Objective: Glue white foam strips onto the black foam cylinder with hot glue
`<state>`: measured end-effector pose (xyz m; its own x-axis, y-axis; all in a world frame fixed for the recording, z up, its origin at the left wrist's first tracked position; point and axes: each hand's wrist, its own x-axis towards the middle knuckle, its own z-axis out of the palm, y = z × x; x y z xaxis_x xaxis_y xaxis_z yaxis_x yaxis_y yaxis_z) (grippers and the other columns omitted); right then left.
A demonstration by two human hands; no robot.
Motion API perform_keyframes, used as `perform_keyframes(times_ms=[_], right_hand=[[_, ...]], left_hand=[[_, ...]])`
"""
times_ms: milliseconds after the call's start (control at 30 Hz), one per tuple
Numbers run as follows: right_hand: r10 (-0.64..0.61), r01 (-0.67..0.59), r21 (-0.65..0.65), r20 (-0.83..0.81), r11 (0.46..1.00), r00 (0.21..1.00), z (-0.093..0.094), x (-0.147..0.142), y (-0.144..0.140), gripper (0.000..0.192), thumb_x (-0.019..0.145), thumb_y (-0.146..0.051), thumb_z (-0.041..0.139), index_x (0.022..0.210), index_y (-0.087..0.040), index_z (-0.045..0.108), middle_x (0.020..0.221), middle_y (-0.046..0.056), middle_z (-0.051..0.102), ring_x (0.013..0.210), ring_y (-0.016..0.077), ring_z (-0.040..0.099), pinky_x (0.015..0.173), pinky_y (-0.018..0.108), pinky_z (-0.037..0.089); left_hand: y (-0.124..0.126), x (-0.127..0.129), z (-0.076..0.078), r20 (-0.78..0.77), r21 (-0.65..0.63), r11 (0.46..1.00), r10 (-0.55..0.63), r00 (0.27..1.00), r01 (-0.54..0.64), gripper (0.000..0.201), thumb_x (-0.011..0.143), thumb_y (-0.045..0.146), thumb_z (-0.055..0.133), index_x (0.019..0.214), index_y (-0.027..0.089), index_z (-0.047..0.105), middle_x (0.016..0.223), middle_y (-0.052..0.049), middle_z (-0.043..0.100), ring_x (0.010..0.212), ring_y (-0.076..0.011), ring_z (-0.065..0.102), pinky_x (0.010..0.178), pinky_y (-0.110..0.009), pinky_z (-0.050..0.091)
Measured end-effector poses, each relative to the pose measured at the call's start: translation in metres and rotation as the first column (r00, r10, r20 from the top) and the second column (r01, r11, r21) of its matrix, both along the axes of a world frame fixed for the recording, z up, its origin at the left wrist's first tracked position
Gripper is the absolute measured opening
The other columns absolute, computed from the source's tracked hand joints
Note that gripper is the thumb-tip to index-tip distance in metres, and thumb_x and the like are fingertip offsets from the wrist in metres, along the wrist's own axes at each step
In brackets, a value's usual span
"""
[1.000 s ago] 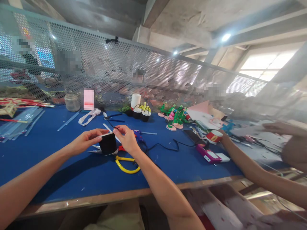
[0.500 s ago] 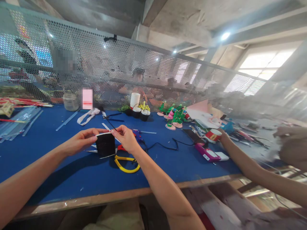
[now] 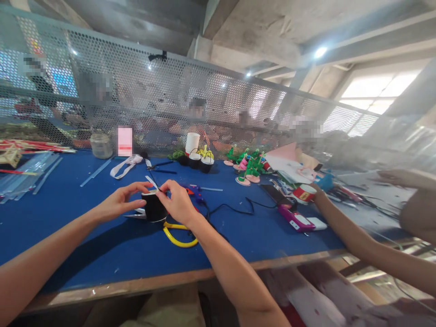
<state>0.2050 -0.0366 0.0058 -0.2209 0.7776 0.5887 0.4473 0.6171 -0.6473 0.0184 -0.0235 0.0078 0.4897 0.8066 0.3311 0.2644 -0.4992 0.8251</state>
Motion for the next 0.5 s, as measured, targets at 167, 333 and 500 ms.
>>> perform_keyframes(times_ms=[167,333,500], right_hand=[[-0.009,-0.012,0.203,0.102,0.979,0.995,-0.003,-0.008,-0.005,0.012,0.077,-0.021,0.047,0.066,-0.021,0.043,0.072,0.003,0.053,0.074,0.0156,0.051,0.069,0.029,0.043],[0.031,-0.074,0.273,0.157,0.959,0.987,-0.006,-0.011,-0.007,0.013,0.078,-0.018,0.046,0.066,-0.021,0.041,0.073,0.004,0.055,0.076,0.0171,0.051,0.071,0.032,0.043],[0.032,-0.032,0.184,-0.001,0.982,0.999,-0.004,-0.012,-0.006,0.009,0.074,-0.020,0.050,0.067,-0.021,0.045,0.075,0.004,0.057,0.078,0.0162,0.054,0.074,0.031,0.044]], left_hand=[[-0.007,0.008,-0.004,-0.027,0.202,0.977,0.072,0.997,-0.065,0.020,0.072,0.037,0.055,0.079,0.018,0.054,0.112,-0.011,0.056,0.117,-0.0247,0.042,0.098,-0.042,0.030],[-0.008,0.008,-0.003,-0.078,0.224,0.973,0.069,0.995,-0.050,0.020,0.075,0.037,0.050,0.070,0.018,0.053,0.107,-0.010,0.058,0.114,-0.0233,0.044,0.097,-0.040,0.032],[-0.009,0.008,0.000,-0.115,0.229,0.973,0.036,0.993,-0.009,0.019,0.076,0.034,0.048,0.067,0.018,0.052,0.102,-0.010,0.059,0.111,-0.0230,0.045,0.096,-0.039,0.034]])
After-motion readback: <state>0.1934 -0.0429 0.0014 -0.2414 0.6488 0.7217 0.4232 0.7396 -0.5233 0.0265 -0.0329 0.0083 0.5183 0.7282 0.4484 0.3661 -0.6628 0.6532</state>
